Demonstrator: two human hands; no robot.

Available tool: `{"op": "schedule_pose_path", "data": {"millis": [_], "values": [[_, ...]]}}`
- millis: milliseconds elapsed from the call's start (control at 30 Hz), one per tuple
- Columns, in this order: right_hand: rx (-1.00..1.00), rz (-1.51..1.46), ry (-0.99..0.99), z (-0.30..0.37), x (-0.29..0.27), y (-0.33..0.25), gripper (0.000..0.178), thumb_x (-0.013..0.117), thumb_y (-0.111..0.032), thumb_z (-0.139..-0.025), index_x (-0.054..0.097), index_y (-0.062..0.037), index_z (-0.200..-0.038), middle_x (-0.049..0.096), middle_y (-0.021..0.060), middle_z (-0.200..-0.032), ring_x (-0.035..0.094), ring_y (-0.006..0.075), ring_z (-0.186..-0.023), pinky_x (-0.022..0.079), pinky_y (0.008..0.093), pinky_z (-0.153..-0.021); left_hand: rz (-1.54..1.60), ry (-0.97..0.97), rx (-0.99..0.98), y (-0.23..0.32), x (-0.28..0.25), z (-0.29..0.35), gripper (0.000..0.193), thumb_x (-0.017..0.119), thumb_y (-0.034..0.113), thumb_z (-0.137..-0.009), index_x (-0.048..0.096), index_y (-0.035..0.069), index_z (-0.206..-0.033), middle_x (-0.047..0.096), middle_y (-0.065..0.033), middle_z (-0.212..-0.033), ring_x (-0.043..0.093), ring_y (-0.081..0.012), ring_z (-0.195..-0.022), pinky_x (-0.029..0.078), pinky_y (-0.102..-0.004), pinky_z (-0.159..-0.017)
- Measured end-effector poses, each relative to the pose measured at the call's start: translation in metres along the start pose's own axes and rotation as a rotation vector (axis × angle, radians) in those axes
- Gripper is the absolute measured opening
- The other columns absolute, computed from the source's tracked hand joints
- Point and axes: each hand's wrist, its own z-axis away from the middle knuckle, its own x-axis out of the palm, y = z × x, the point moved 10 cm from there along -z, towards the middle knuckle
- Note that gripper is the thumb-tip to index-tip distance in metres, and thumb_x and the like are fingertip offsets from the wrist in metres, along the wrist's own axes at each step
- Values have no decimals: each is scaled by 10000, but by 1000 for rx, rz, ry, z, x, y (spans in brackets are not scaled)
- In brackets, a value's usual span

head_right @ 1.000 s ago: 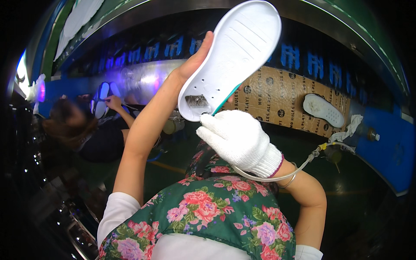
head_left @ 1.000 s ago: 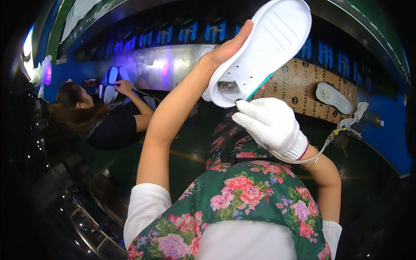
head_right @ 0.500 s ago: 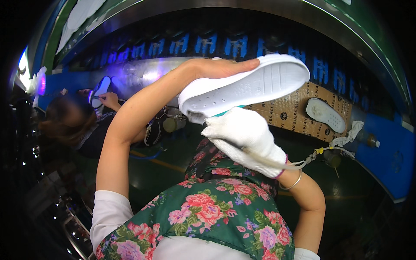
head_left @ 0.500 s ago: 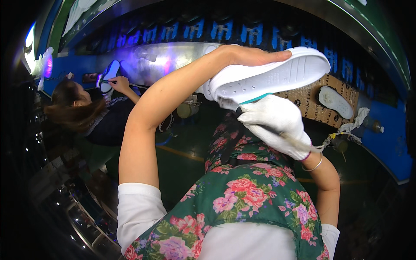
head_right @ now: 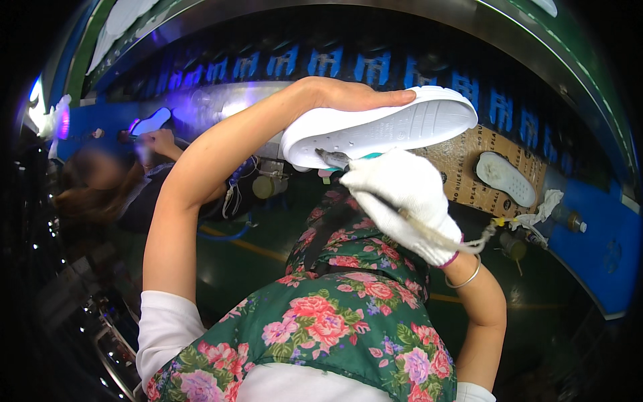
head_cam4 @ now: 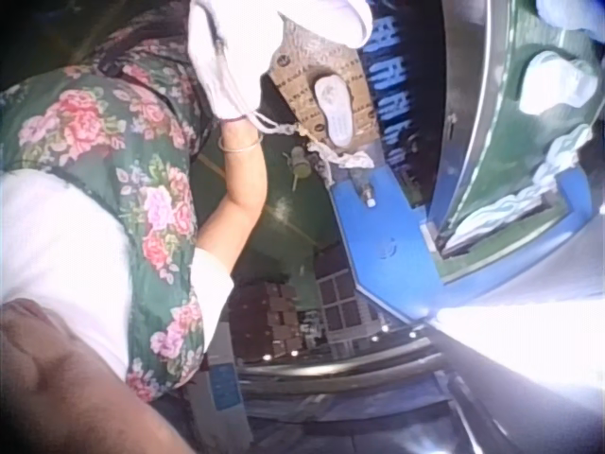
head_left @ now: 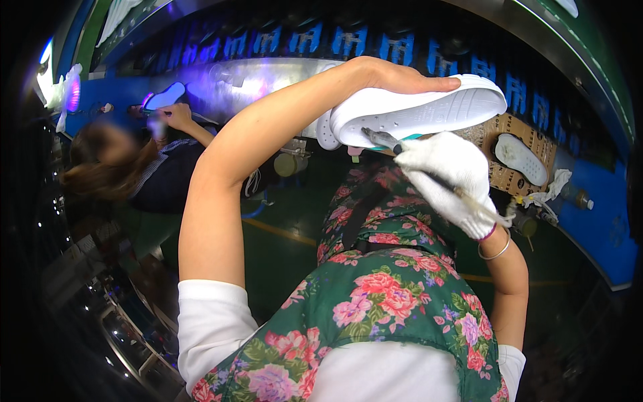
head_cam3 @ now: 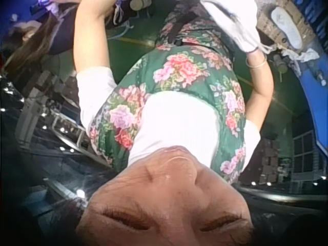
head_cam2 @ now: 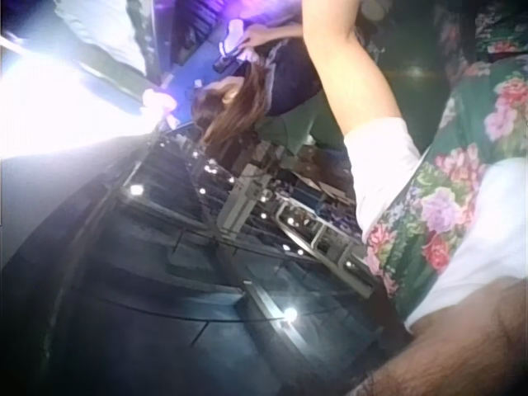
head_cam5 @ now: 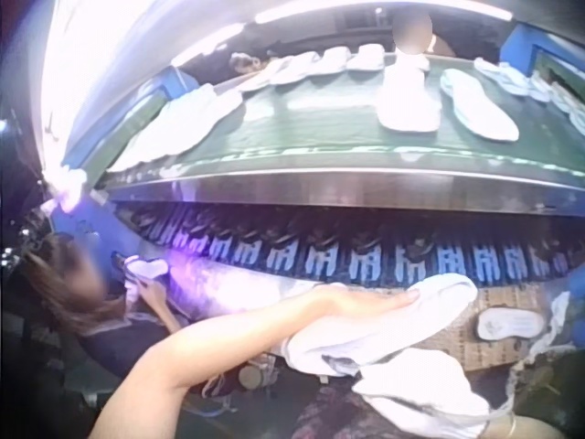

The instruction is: The person applies a liquid substance to the bottom of shoe soles using a brush, handling them one at a time and placing them back on a conveyor belt.

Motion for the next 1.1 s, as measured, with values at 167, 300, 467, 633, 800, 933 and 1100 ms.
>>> {"op": "schedule_pose_path", "data": {"millis": [167,300,467,633,800,933,1100], "values": [[68,-151,-7,9,11,1,218,826,-48,-795,803,-113,-1002,767,70,-948,728,209,-816,575,319,-755,166,66,4,-7,-1,3,1077,359,905,-870,514,55,-1512,403,-318,-1564,417,-455,-1450,410,-541,-1128],[473,-470,181,30,-2,45,212,795,6,-846,779,25,-1056,776,101,-1032,721,148,-924,573,279,-849,402,151,105,-18,-2,-1,1006,396,873,-893,548,80,-1493,479,-290,-1519,517,-396,-1385,468,-508,-1081],[554,-451,475,45,-48,67,205,763,58,-851,773,45,-1055,778,109,-1027,722,158,-934,570,286,-881,1304,-191,339,-16,40,-7,989,336,886,-892,481,142,-1527,638,-244,-1320,690,-360,-1110,611,-555,-860],[357,-107,415,16,-85,51,164,784,18,-841,794,15,-1005,786,109,-976,732,162,-884,574,288,-823,1435,-3,358,-28,73,-17,612,380,481,-1088,506,0,-1445,704,-208,-1227,737,-340,-1029,612,-504,-919],[231,-59,258,-10,-83,43,143,804,-24,-789,801,-49,-930,781,116,-919,753,218,-851,589,319,-780,1428,154,402,-38,77,-8,489,425,330,-1106,427,58,-1512,532,-206,-1472,598,-319,-1284,476,-516,-1123],[171,57,214,-12,-76,18,122,798,-61,-799,801,-89,-918,775,107,-884,756,248,-839,593,337,-771,1336,21,531,-39,76,20,602,463,490,-1067,411,106,-1528,540,-201,-1463,632,-433,-1209,642,-538,-858],[9,72,250,-14,-78,-27,202,812,-19,-780,795,-67,-975,779,100,-932,743,239,-814,583,336,-746,1966,-31,843,-4,58,76,1035,396,830,-905,240,99,-1620,380,-254,-1560,517,-492,-1311,454,-688,-1042]]}}
